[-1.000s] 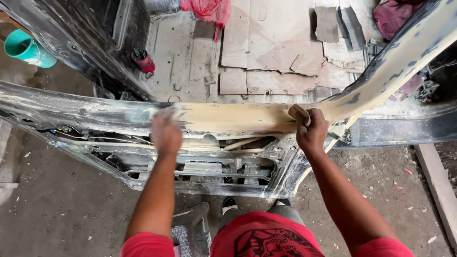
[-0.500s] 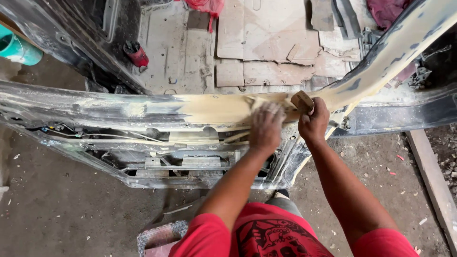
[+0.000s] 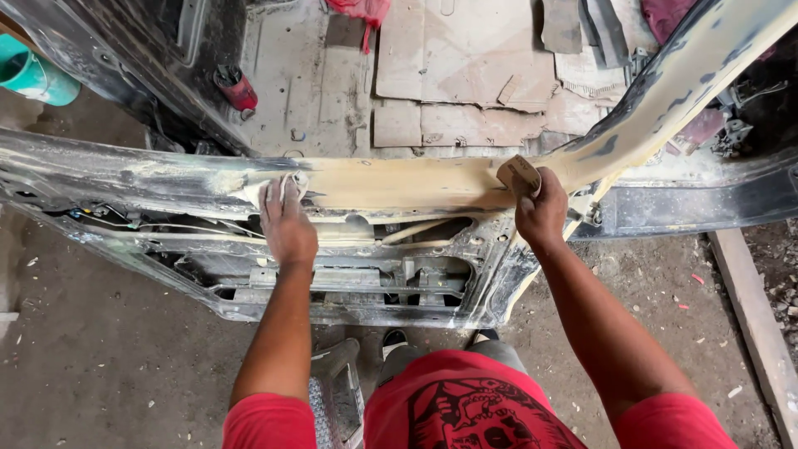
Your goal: The person sands the surface of a car door frame using a sanding block held in the right hand while stabilizing the area with the left hand. The person moves the sanding block back and forth along the frame's edge throughout the video.
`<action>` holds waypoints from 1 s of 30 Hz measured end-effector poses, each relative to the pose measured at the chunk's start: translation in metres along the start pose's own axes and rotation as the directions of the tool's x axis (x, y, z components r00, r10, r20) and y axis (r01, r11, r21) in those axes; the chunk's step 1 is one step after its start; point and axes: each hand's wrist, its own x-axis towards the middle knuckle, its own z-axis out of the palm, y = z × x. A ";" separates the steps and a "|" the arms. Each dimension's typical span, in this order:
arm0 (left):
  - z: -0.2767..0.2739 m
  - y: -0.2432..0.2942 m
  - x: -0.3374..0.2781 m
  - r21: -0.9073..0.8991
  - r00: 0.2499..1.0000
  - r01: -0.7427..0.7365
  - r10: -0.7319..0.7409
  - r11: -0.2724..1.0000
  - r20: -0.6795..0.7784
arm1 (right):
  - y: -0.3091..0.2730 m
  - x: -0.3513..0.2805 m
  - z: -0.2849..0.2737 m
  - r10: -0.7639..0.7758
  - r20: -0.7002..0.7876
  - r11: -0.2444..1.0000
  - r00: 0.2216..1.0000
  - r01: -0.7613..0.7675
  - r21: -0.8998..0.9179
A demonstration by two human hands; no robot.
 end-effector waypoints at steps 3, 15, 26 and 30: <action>0.008 0.060 -0.003 -0.208 0.994 0.017 -0.040 0.978 -0.107 | -0.026 0.002 -0.004 0.084 0.007 0.996 0.996 -0.084 0.027; 0.015 0.102 -0.003 -0.123 0.809 -0.498 0.511 0.858 0.291 | -0.076 0.008 0.013 0.211 0.164 0.959 0.964 -0.237 0.156; -0.021 -0.017 0.015 0.089 0.962 -0.242 0.227 0.966 0.152 | -0.054 -0.001 0.030 -0.029 0.280 0.996 0.960 0.051 -0.073; 0.021 0.039 0.012 -0.009 0.906 -0.406 0.403 0.914 0.130 | -0.087 -0.014 0.071 -0.518 0.254 0.798 0.817 0.568 -0.202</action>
